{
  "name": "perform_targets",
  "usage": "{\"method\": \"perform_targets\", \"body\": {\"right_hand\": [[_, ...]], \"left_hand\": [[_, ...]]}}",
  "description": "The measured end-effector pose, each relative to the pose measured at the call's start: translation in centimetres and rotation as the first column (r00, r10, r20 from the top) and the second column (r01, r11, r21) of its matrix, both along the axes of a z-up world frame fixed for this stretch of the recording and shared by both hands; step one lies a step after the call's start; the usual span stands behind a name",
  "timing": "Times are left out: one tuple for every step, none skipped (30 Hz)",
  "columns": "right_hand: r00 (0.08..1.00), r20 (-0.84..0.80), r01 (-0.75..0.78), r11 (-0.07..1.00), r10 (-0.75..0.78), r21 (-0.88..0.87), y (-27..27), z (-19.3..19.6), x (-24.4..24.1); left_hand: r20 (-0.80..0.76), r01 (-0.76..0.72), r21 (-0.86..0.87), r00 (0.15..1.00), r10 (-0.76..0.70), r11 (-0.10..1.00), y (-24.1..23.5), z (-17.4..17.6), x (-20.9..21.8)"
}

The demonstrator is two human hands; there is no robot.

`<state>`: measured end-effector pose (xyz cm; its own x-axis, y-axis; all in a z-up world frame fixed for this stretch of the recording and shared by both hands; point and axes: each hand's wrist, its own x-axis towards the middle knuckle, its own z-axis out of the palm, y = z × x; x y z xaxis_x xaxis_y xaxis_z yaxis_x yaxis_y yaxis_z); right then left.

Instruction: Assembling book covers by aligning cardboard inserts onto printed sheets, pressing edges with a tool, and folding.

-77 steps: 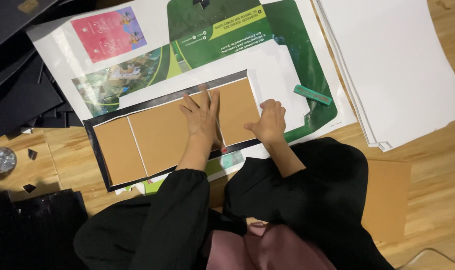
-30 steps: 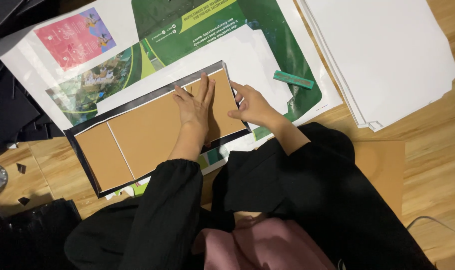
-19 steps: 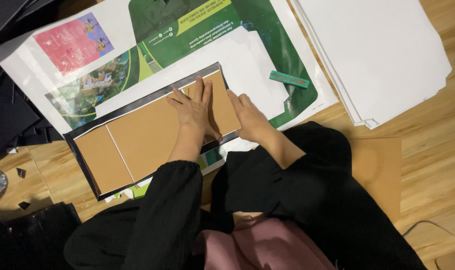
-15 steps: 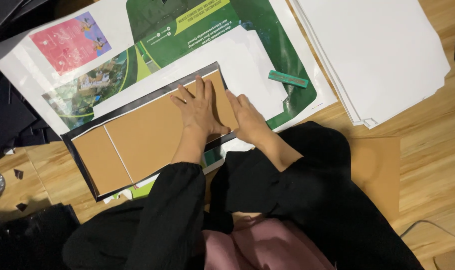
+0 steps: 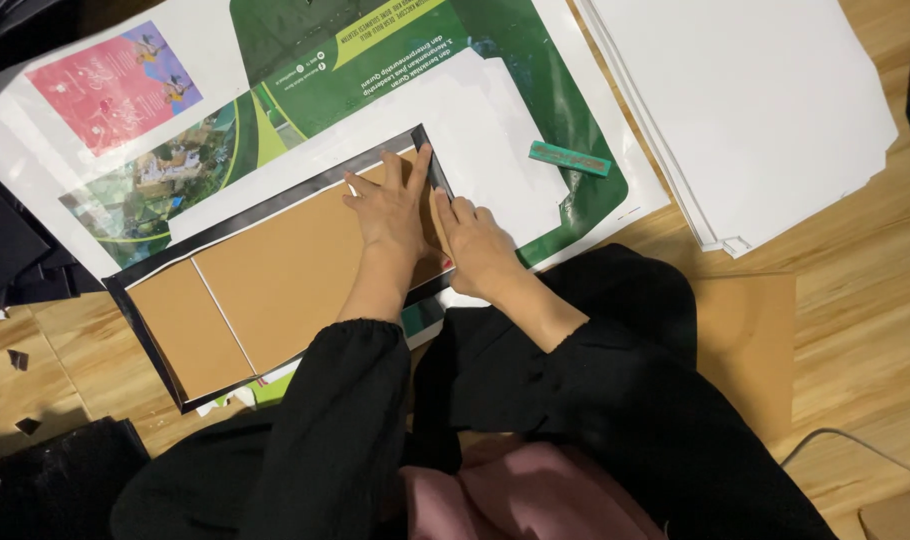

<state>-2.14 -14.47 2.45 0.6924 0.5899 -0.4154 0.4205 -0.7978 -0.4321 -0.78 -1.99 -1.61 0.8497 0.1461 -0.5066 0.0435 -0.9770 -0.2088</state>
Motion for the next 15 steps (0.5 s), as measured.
{"method": "perform_targets", "body": {"right_hand": [[1.000, 0.023, -0.003, 1.000, 0.003, -0.003, -0.1, -0.3, -0.2], [1.000, 0.022, -0.004, 1.000, 0.004, -0.005, -0.3, -0.7, -0.7], [0.998, 0.058, -0.014, 1.000, 0.013, 0.020, -0.6, -1.2, -1.1], [0.995, 0.094, -0.025, 0.999, 0.021, 0.043, -0.8, -1.6, -1.6], [0.996, 0.092, -0.025, 0.999, 0.022, 0.042, -1.1, -2.0, -2.2], [0.989, 0.139, -0.056, 0.997, 0.048, 0.051, -1.5, -2.5, -2.8], [0.980, 0.186, -0.089, 0.994, 0.077, 0.058, -1.8, -2.9, -3.4], [0.980, 0.184, -0.091, 0.994, 0.079, 0.056, -2.0, -3.0, -3.7], [0.984, 0.163, -0.092, 0.992, 0.078, 0.081, -2.1, -3.1, -4.0], [0.987, 0.142, -0.093, 0.990, 0.077, 0.106, -2.3, -3.2, -4.2], [0.986, 0.146, -0.093, 0.990, 0.078, 0.103, -2.4, -2.9, -4.1], [0.989, 0.134, -0.075, 0.986, 0.055, 0.146, -2.4, -2.6, -4.0], [0.992, 0.123, -0.056, 0.980, 0.033, 0.190, -2.5, -2.3, -3.9], [0.991, 0.128, -0.057, 0.980, 0.033, 0.188, -3.0, -2.3, -3.3], [0.997, 0.013, 0.065, 0.924, -0.076, 0.378, -3.4, -2.4, -2.9]], "left_hand": [[-0.002, -0.011, 0.004, 1.000, 0.011, 1.000, 0.1, -1.4, 0.0], [-0.003, -0.012, 0.002, 1.000, 0.012, 1.000, 0.0, -1.2, 0.1], [-0.011, -0.023, -0.002, 1.000, 0.023, 1.000, 0.0, -1.0, 0.2], [-0.019, -0.034, -0.006, 0.999, 0.034, 0.999, -0.1, -0.8, 0.3], [-0.021, -0.034, -0.007, 0.999, 0.034, 0.999, -0.2, 0.0, 0.2], [-0.010, -0.036, -0.020, 0.999, 0.036, 0.999, -0.3, 0.8, 0.1], [0.000, -0.040, -0.034, 0.999, 0.040, 0.999, -0.3, 1.6, -0.1], [-0.002, -0.042, -0.035, 0.999, 0.042, 0.999, -0.3, 1.5, -0.1], [-0.002, -0.038, -0.030, 0.999, 0.038, 0.999, -0.3, 1.5, -0.1], [-0.002, -0.034, -0.025, 0.999, 0.033, 0.999, -0.3, 1.5, -0.1], [0.002, -0.034, -0.028, 0.999, 0.034, 0.999, -0.3, 1.5, -0.2], [0.004, -0.033, -0.028, 0.999, 0.033, 0.999, -0.3, 1.6, -0.3], [0.007, -0.032, -0.027, 0.999, 0.032, 0.999, -0.3, 1.6, -0.3], [0.012, -0.032, -0.028, 0.999, 0.032, 0.999, -0.4, 1.9, -0.1], [0.010, -0.035, -0.026, 0.999, 0.035, 0.999, -0.4, 2.0, -0.2]]}}
